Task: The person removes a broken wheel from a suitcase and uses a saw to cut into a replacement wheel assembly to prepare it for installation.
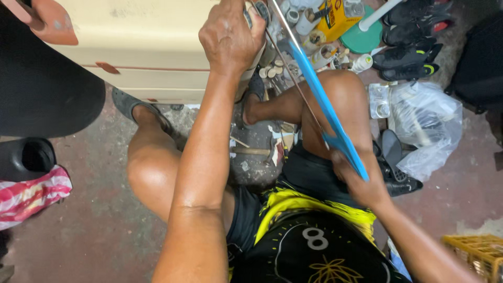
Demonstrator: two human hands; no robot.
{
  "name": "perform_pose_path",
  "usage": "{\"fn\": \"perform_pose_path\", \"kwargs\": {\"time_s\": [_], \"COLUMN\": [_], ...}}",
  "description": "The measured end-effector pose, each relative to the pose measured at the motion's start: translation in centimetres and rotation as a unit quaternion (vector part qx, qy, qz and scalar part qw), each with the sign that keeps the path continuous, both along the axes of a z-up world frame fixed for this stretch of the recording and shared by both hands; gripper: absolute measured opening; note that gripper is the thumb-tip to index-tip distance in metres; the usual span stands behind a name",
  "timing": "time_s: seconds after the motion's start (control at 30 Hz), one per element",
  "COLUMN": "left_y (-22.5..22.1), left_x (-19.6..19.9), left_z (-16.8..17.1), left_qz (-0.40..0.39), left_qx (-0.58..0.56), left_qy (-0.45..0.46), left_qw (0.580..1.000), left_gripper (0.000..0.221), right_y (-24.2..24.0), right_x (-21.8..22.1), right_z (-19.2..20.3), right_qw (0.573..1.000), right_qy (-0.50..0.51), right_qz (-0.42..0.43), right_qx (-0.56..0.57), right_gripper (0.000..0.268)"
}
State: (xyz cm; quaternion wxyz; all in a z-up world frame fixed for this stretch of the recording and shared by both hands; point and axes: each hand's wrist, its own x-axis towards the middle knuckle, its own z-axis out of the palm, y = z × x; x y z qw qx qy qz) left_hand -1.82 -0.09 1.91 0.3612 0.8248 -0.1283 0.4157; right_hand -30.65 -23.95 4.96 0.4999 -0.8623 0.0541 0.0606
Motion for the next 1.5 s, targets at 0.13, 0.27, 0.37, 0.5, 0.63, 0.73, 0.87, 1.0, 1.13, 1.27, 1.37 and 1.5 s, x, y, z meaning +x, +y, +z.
{"fn": "perform_pose_path", "kwargs": {"time_s": [0.13, 0.27, 0.37, 0.5, 0.63, 0.73, 0.87, 1.0, 1.13, 1.27, 1.37, 1.5], "left_y": [-0.8, -0.8, -0.4, -0.7, -0.6, 0.2, 0.9, 1.0, 0.4, 0.4, 0.3, 0.7], "left_x": [-1.1, -2.0, -0.7, -0.3, -0.5, -2.3, -0.7, -0.7, -0.8, -3.1, -0.5, -1.5], "left_z": [0.7, 0.7, 0.5, -0.7, -0.5, -0.4, 0.6, -0.3, -0.4, -0.7, 0.7, 0.2], "left_qz": [-0.008, 0.008, 0.003, 0.019, -0.025, -0.033, -0.025, -0.014, -0.003, -0.031, -0.025, -0.007], "left_qx": [0.028, 0.054, 0.049, 0.053, 0.052, 0.084, 0.057, 0.052, 0.062, 0.076, 0.062, 0.071], "left_qy": [0.036, 0.051, 0.037, 0.027, 0.027, 0.061, 0.028, 0.039, 0.037, 0.058, 0.024, 0.033], "left_qw": [0.999, 0.997, 0.998, 0.998, 0.998, 0.994, 0.998, 0.998, 0.997, 0.995, 0.997, 0.997], "left_gripper": [0.024, 0.023, 0.025, 0.028, 0.026, 0.028, 0.027, 0.023, 0.023, 0.026, 0.025, 0.029], "right_y": [1.2, 4.7, 4.1, 0.6, 3.8, 7.7, 4.7, -1.0, 3.1, 8.1, 5.8, 0.8], "right_x": [2.3, 16.3, 15.5, 1.2, 3.7, 14.8, 14.8, -1.1, 2.6, 14.8, 14.4, -0.2], "right_z": [1.6, -1.1, -3.4, -1.9, 2.7, 1.7, -3.5, -3.9, 2.6, 3.9, 1.2, -1.4], "right_qw": [0.999, 0.995, 0.997, 0.997, 0.992, 0.996, 0.994, 0.985, 0.999, 0.997, 0.997, 0.993], "right_qy": [0.008, -0.044, -0.066, 0.033, -0.099, -0.075, -0.091, 0.146, -0.031, -0.054, 0.0, 0.043], "right_qz": [-0.015, 0.039, 0.043, -0.035, 0.006, 0.047, 0.054, -0.04, 0.007, 0.046, 0.06, -0.065], "right_qx": [0.035, -0.085, -0.001, 0.063, 0.077, -0.014, -0.012, -0.086, 0.038, 0.004, -0.053, 0.086], "right_gripper": [0.017, 0.031, 0.026, 0.021, 0.029, 0.044, 0.043, 0.022, 0.021, 0.028, 0.038, 0.024]}}
